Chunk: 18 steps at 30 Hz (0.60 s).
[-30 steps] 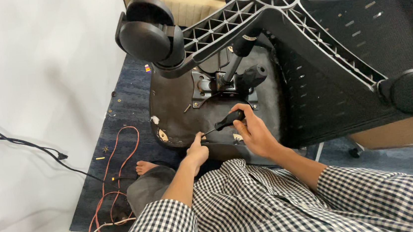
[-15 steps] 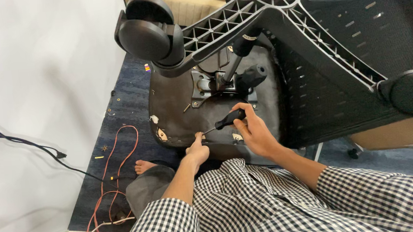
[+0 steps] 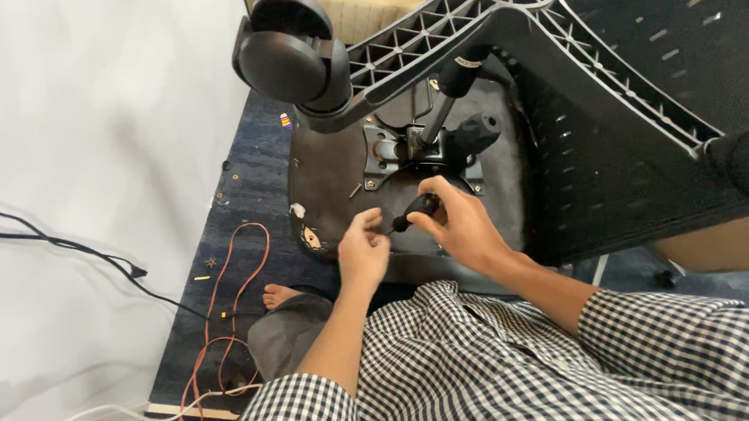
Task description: The person uses a screwdriver to tighten screws on the base of an overturned office chair. They work on multiple screw locations around the central gas-lift attachment point, securing the base components.
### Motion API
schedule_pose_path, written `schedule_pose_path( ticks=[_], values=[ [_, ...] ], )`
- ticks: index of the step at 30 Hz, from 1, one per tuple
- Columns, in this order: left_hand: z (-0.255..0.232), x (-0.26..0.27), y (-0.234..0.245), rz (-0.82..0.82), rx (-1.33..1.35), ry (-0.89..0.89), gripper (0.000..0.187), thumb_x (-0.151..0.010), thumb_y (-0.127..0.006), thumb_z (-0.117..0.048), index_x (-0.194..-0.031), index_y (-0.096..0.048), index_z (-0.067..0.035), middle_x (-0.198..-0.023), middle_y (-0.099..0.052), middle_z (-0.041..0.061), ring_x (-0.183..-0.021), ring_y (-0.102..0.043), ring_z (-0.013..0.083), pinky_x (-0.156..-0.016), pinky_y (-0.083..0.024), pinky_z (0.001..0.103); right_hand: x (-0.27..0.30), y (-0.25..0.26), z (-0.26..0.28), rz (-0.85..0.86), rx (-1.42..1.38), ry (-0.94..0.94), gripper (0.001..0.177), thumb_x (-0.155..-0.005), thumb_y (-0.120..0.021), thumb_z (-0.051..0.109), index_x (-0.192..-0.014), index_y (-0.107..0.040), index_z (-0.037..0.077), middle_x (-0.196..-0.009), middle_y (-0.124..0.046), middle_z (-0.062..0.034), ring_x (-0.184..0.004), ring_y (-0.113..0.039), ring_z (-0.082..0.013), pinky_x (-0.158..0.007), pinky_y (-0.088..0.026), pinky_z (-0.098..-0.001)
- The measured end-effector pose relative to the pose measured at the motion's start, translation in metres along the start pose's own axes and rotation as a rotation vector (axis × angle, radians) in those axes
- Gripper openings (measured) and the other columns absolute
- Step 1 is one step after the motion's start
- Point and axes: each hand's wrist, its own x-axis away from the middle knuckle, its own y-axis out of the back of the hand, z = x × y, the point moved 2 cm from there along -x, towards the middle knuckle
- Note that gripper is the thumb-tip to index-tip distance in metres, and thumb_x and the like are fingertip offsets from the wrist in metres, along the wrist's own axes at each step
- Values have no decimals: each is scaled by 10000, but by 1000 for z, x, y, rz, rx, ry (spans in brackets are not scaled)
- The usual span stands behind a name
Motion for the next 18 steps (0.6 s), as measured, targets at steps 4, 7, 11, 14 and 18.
schedule_pose_path(
  ticks=[4, 7, 11, 14, 18],
  values=[
    [-51, 25, 1, 40, -251, -401, 520, -653, -886, -124, -1130, -683, -87, -1053, -719, 118, -988, -650, 343, -853, -516, 444, -7, -2, 8, 39, 54, 42, 346, -905, -796, 246, -1120, -606, 53, -849, -680, -83, -735, -678, -183, -675, -534, -333],
    [-64, 27, 9, -49, -373, -481, 319, -764, -815, -135, -1069, -718, -134, -1038, -751, 54, -1016, -671, 306, -893, -522, 431, -2, -1, 4, 74, -11, 272, 341, -890, -785, 181, -1139, -598, 44, -963, -659, -81, -816, -671, -189, -696, -542, -325],
    [-63, 25, 14, -10, -387, -483, 336, -808, -783, -98, -1135, -721, -143, -1082, -728, 36, -1102, -636, 283, -960, -447, 464, 6, 1, -1, 131, -157, 426, 368, -858, -683, 76, -1213, -591, 37, -1073, -612, -80, -884, -658, -196, -737, -557, -314],
    [-65, 28, 13, 6, -354, -459, 363, -788, -789, -86, -1139, -713, -136, -1112, -717, 31, -1125, -603, 285, -967, -393, 486, 2, 2, 0, 124, -122, 262, 387, -841, -739, 101, -1204, -612, 63, -1017, -640, -64, -817, -677, -169, -722, -559, -303],
    [-75, 33, 8, 0, -369, -453, 449, -733, -783, -51, -1165, -699, -141, -1130, -712, 21, -1141, -602, 259, -993, -388, 464, -1, 0, 3, 116, 14, 61, 454, -796, -861, 149, -1161, -608, 51, -950, -659, -90, -746, -620, -170, -678, -531, -310]
  ],
)
